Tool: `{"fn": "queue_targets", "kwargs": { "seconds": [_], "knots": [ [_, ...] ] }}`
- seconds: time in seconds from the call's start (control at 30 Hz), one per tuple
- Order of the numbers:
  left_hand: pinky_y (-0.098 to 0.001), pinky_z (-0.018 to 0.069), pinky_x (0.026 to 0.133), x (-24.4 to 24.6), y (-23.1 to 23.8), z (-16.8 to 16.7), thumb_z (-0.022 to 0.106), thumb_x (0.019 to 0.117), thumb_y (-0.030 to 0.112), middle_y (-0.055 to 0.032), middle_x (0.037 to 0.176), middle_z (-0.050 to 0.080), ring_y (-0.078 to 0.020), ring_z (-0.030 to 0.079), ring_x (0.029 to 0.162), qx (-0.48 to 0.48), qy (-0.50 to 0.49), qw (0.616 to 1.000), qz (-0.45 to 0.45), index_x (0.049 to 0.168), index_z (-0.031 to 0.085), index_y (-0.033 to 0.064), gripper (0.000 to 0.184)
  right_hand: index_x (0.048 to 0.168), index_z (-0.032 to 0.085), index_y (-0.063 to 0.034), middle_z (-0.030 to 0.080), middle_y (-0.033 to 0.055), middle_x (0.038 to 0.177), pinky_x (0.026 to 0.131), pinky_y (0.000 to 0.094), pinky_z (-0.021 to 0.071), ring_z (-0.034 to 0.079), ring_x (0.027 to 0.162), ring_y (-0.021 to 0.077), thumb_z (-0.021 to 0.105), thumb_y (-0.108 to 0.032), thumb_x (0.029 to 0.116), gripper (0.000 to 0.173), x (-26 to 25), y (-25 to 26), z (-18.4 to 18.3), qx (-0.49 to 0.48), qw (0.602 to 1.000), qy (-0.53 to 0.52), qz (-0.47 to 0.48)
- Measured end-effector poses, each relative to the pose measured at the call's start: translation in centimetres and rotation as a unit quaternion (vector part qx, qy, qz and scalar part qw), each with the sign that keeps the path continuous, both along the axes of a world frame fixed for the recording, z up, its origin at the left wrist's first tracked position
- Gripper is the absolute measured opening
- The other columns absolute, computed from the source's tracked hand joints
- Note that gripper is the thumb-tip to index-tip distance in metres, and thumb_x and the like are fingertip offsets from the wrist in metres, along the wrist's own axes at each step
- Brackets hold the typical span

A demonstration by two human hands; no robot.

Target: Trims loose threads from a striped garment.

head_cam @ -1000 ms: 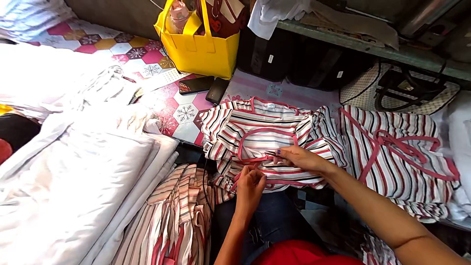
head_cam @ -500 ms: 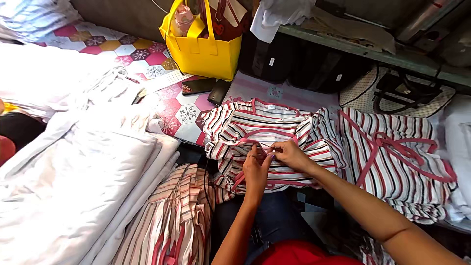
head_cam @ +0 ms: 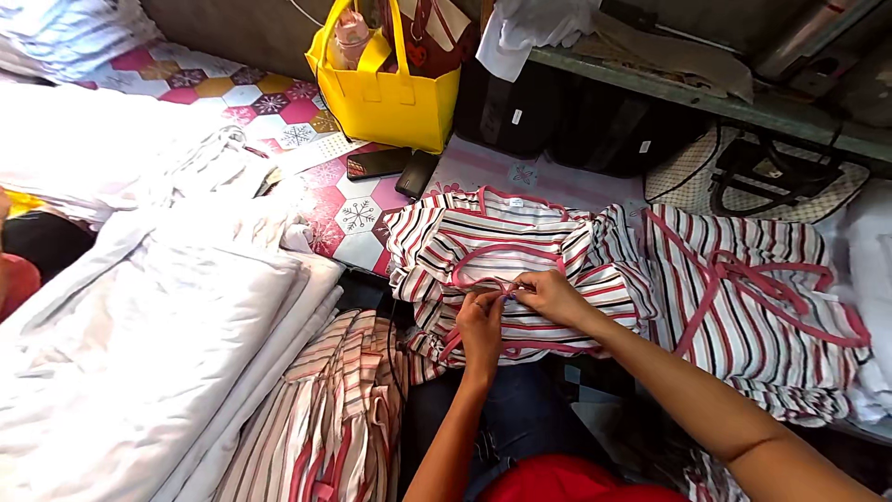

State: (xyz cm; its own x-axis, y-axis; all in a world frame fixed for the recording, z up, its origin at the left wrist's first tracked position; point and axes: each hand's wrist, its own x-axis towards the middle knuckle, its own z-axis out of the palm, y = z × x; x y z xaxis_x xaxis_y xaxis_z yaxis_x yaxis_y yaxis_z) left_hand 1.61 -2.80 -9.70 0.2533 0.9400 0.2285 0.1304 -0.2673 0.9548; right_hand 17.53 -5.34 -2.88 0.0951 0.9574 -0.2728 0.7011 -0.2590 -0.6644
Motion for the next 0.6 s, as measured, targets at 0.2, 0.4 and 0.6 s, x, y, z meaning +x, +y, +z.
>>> {"fn": "queue_targets", "kwargs": {
  "seconds": [0.2, 0.4, 0.6],
  "knots": [
    [-0.0203, 0.0562, 0.074, -1.2, -0.1, 0.5, 0.069, 0.0894, 0.0, -0.0145, 0.093, 0.071, -0.0082, 0.068, 0.079, -0.022, 0.026, 0.999, -0.039, 0.091, 0.074, -0.0046, 0.008, 0.108, 0.069, -0.0017, 0.054, -0.0039, 0.072, 0.059, 0.0198, 0.0406, 0.046, 0.06, 0.001, 0.055, -0.023, 0.1065, 0.026, 0.8, -0.3, 0.9, -0.034, 0.977, 0.194, -0.077],
    [-0.0263, 0.0606, 0.079, -1.0, -0.3, 0.3, 0.073, 0.087, 0.002, -0.0212, 0.101, 0.069, -0.018, 0.072, 0.087, 0.026, 0.036, 0.998, -0.054, 0.099, 0.072, -0.0092, 0.016, 0.101, 0.069, -0.0058, 0.041, -0.0112, 0.06, 0.047, 0.0167, 0.0303, 0.035, 0.048, -0.0014, 0.037, -0.029, 0.1129, 0.042, 1.1, -2.4, 3.8, -0.114, 0.955, 0.261, -0.08],
    [-0.0246, 0.0564, 0.071, -0.5, -0.1, -0.3, 0.07, 0.0828, -0.002, -0.0179, 0.089, 0.069, -0.0169, 0.067, 0.076, 0.079, 0.061, 0.995, -0.014, 0.086, 0.074, -0.0051, 0.006, 0.099, 0.07, -0.003, 0.043, -0.0092, 0.058, 0.048, 0.0182, 0.0312, 0.035, 0.047, -0.0003, 0.037, -0.028, 0.1132, 0.044, 1.3, -2.1, 2.7, -0.167, 0.966, 0.188, -0.053]
  ]
}}
